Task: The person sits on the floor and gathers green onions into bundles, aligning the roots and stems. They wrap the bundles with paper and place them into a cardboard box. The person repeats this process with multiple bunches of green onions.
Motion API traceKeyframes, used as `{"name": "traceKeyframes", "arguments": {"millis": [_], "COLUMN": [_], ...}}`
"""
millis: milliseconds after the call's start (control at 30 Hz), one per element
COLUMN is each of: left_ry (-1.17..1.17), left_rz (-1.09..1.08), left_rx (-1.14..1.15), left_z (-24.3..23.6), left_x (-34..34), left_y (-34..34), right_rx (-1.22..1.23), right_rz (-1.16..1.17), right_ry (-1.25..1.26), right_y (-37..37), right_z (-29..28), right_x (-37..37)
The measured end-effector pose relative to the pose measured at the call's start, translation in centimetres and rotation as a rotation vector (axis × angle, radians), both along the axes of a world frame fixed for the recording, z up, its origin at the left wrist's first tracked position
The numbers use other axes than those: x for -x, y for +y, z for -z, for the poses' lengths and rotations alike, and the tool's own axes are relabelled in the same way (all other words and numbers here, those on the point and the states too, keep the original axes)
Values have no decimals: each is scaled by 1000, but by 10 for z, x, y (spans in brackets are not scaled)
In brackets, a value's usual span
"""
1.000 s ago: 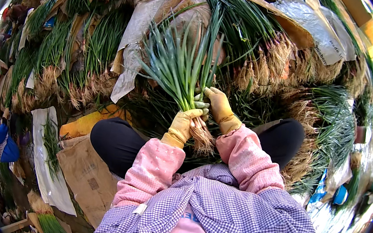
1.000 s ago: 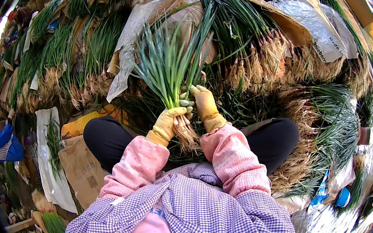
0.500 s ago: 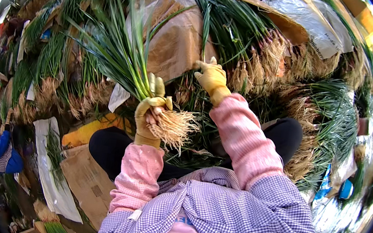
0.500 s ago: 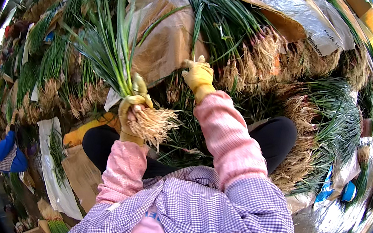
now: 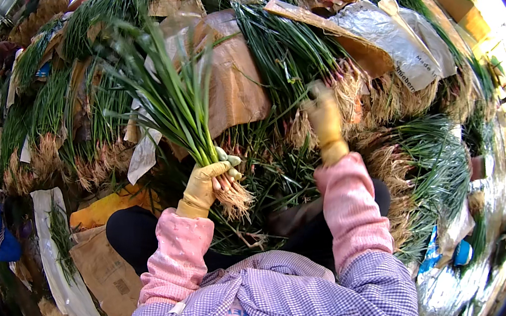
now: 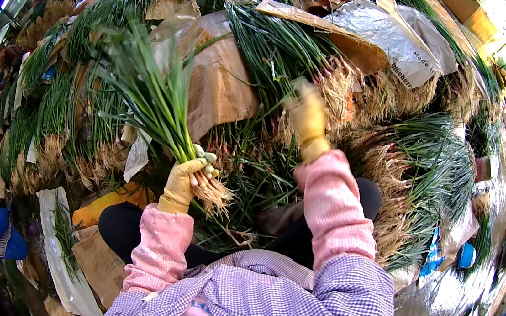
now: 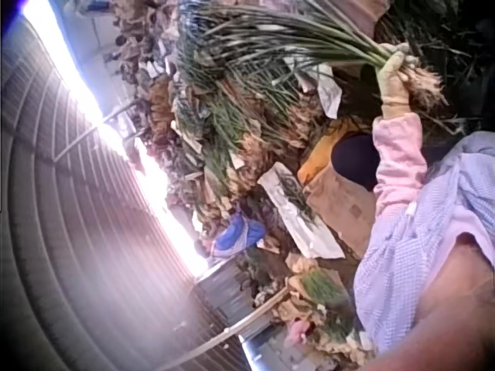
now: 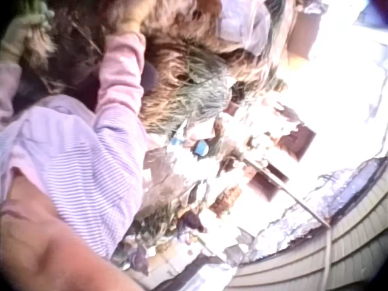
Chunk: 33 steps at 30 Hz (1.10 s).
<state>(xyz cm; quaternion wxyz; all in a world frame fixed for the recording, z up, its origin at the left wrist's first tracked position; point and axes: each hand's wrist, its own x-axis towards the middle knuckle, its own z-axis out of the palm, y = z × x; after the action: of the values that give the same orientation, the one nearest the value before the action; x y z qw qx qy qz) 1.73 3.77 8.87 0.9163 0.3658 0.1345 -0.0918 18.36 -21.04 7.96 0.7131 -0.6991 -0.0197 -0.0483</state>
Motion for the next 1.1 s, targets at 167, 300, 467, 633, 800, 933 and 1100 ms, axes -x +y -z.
{"name": "traceKeyframes", "arguments": {"millis": [167, 300, 467, 633, 800, 933, 1100], "left_ry": [188, 128, -24, 204, 331, 242, 76], "left_rz": [12, -4, 164, 99, 1, 98, 107], "left_rx": [58, 280, 92, 60, 198, 649, 762], "left_z": [17, 29, 10, 60, 66, 57, 38], "left_x": [-3, -6, -13, -18, -13, -6, 16], "left_y": [-9, -1, -17, -35, -34, -24, -5], "right_rx": [530, 831, 621, 1006, 945, 1555, 607], "right_rz": [443, 130, 34, -132, 132, 7, -270], "right_ry": [389, 248, -92, 141, -438, 84, 217], "right_y": [-70, -16, -14, -59, -28, 0, -8], "right_z": [29, 10, 40, 18, -36, -5, -77], "right_x": [-77, -57, 47, 69, 50, -2, 18]}}
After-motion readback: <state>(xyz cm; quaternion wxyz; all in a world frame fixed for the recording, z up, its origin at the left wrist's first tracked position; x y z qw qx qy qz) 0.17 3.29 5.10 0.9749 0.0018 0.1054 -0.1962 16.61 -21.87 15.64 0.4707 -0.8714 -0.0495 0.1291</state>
